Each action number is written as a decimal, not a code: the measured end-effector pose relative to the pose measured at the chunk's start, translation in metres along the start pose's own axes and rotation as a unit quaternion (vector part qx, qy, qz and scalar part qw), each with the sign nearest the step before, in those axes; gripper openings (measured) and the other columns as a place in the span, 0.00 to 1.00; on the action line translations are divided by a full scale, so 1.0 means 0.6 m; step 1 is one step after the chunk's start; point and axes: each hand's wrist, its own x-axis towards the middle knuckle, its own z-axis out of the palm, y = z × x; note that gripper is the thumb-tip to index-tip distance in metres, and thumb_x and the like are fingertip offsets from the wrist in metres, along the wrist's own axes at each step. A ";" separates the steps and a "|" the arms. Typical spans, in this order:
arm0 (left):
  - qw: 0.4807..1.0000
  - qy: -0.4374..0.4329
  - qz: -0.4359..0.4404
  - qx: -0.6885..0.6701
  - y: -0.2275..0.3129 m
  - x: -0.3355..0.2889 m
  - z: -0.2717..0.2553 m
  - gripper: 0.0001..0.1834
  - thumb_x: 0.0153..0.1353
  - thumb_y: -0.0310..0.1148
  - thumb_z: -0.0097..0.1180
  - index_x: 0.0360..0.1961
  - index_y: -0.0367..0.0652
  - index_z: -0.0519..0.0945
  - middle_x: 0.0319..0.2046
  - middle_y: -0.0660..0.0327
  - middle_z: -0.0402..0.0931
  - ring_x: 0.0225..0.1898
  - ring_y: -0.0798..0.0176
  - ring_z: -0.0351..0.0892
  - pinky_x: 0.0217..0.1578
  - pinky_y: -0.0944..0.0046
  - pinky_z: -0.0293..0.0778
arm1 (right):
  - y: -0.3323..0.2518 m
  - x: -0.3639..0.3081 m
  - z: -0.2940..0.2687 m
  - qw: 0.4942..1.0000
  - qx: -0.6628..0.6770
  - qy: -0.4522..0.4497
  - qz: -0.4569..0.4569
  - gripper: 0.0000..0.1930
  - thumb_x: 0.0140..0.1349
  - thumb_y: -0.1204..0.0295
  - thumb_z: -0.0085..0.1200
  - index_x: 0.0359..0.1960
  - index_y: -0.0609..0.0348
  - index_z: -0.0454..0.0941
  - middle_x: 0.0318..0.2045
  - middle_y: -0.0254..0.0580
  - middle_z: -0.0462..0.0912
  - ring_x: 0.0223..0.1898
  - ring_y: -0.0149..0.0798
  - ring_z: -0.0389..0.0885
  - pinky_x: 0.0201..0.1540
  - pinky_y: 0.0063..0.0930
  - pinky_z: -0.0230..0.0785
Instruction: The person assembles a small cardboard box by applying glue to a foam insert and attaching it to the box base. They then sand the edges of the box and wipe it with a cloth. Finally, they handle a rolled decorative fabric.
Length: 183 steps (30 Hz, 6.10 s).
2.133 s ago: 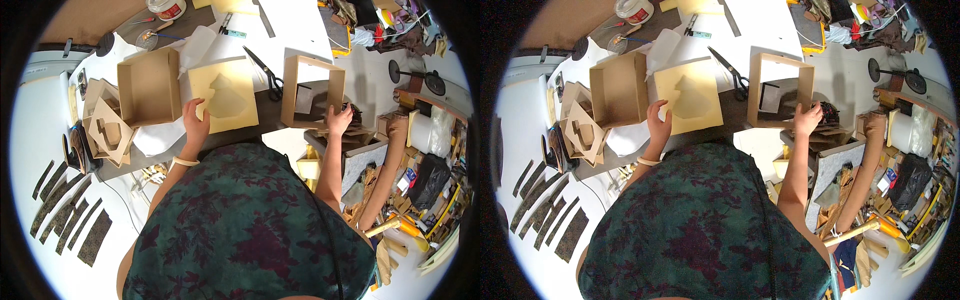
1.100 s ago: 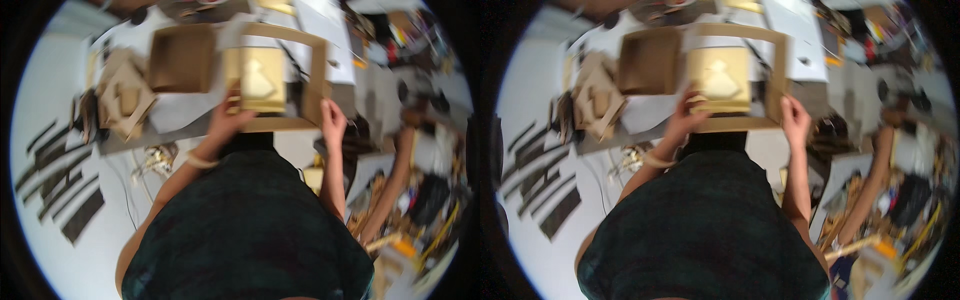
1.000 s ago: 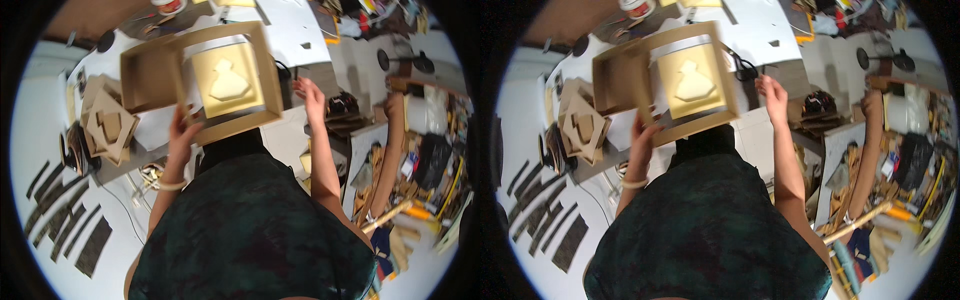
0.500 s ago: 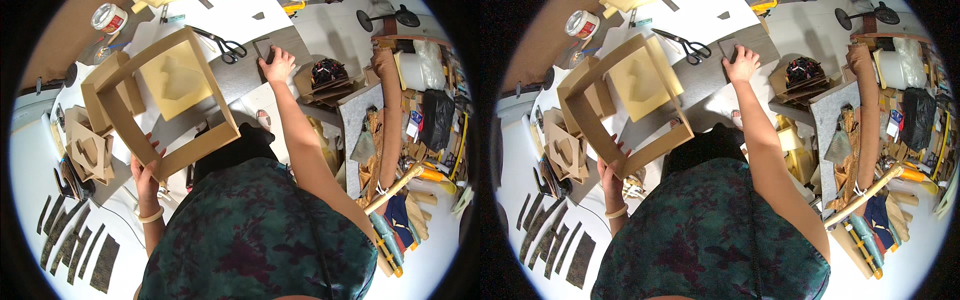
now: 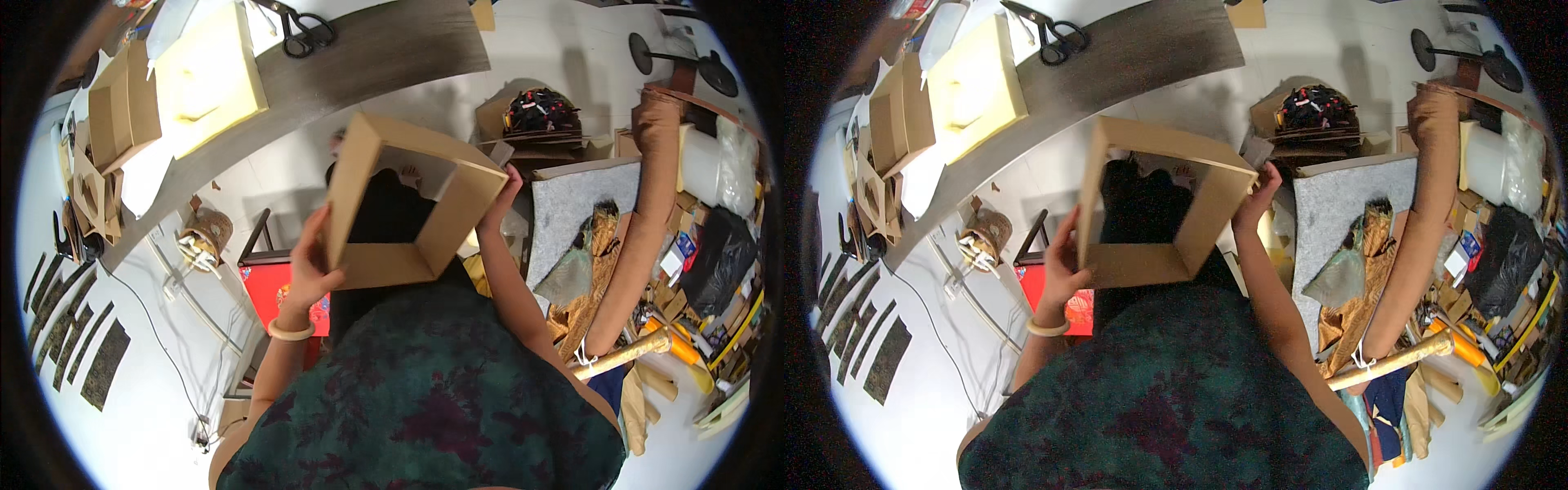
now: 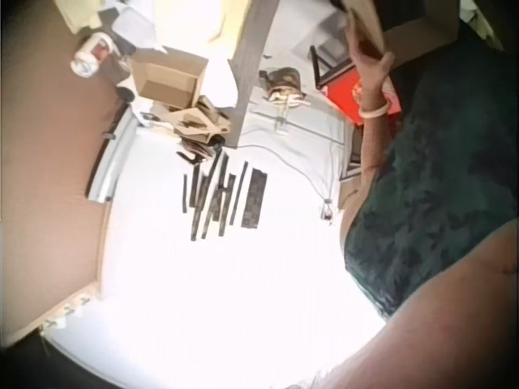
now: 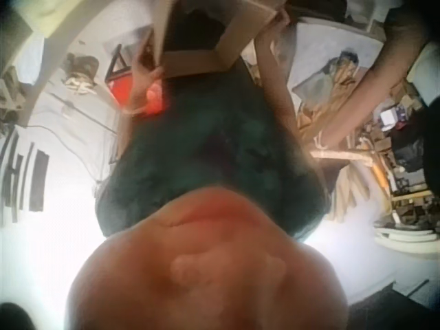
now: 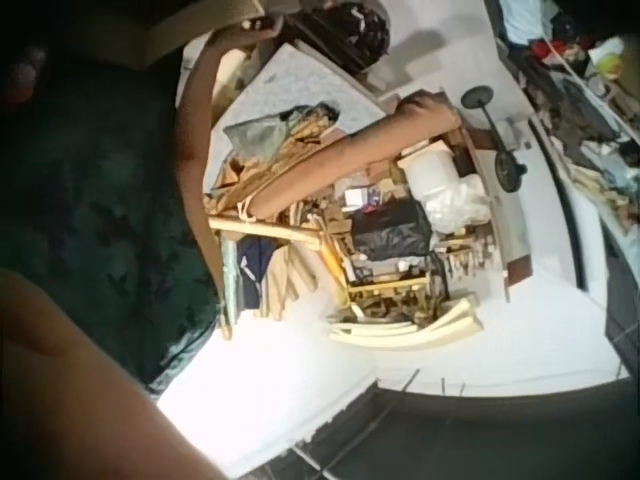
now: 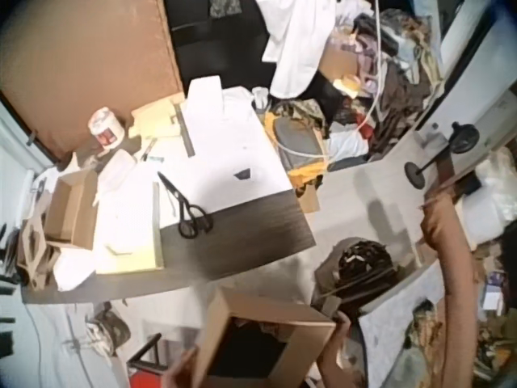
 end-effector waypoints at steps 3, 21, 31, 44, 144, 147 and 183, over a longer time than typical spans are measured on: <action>0.997 -0.018 -0.072 -0.020 -0.089 0.021 0.048 0.52 0.43 0.21 0.60 0.77 0.40 0.63 0.72 0.57 0.64 0.75 0.60 0.58 0.74 0.60 0.50 | 0.156 -0.021 -0.050 0.917 0.276 -0.017 0.286 0.27 0.70 0.68 0.60 0.67 0.56 0.63 0.60 0.43 0.70 0.60 0.43 0.72 0.63 0.36 0.68; 0.925 0.142 -0.330 -0.124 -0.812 0.508 -0.045 0.41 0.56 0.26 0.62 0.71 0.61 0.63 0.34 0.67 0.72 0.39 0.63 0.68 0.53 0.42 0.61 | 0.622 0.066 0.206 0.986 0.021 -0.033 0.161 0.33 0.58 0.70 0.70 0.61 0.62 0.63 0.53 0.49 0.73 0.51 0.43 0.78 0.53 0.38 0.75; 0.959 0.060 -0.213 -0.177 -1.088 0.623 -0.087 0.50 0.57 0.14 0.49 0.77 0.69 0.55 0.59 0.58 0.72 0.48 0.61 0.71 0.47 0.57 0.71 | 0.863 0.161 0.307 0.991 0.057 -0.027 0.117 0.32 0.56 0.71 0.74 0.59 0.62 0.69 0.48 0.38 0.75 0.44 0.34 0.79 0.47 0.29 0.76; 0.795 -0.103 0.209 0.560 -1.032 0.625 0.087 0.49 0.54 0.29 0.69 0.74 0.34 0.56 0.64 0.38 0.67 0.68 0.39 0.66 0.67 0.48 0.68 | 0.933 0.325 0.433 0.983 0.139 -0.114 0.036 0.30 0.66 0.62 0.69 0.67 0.57 0.75 0.50 0.36 0.79 0.47 0.29 0.75 0.51 0.25 0.72; 0.713 -0.232 0.072 0.658 -1.129 0.733 0.131 0.13 0.64 0.37 0.57 0.36 0.41 0.89 0.38 0.51 0.86 0.45 0.46 0.86 0.46 0.49 0.83 | 0.972 0.087 0.309 0.907 -0.286 -0.072 -0.301 0.38 0.44 0.66 0.75 0.64 0.38 0.82 0.49 0.53 0.76 0.50 0.55 0.74 0.56 0.50 0.65; 0.728 -0.210 0.092 0.647 -1.139 0.731 0.131 0.14 0.66 0.39 0.56 0.37 0.41 0.88 0.39 0.52 0.86 0.46 0.47 0.86 0.48 0.49 0.82 | 0.976 0.065 0.313 0.918 -0.253 -0.044 -0.302 0.36 0.45 0.67 0.75 0.63 0.41 0.83 0.49 0.52 0.76 0.50 0.55 0.74 0.56 0.49 0.67; 0.714 -0.197 0.089 0.666 -1.146 0.725 0.134 0.10 0.63 0.36 0.57 0.35 0.45 0.88 0.38 0.55 0.86 0.46 0.50 0.85 0.47 0.51 0.82 | 0.974 0.022 0.320 0.918 -0.297 -0.043 -0.261 0.32 0.48 0.61 0.75 0.60 0.41 0.85 0.47 0.51 0.72 0.49 0.53 0.71 0.53 0.48 0.63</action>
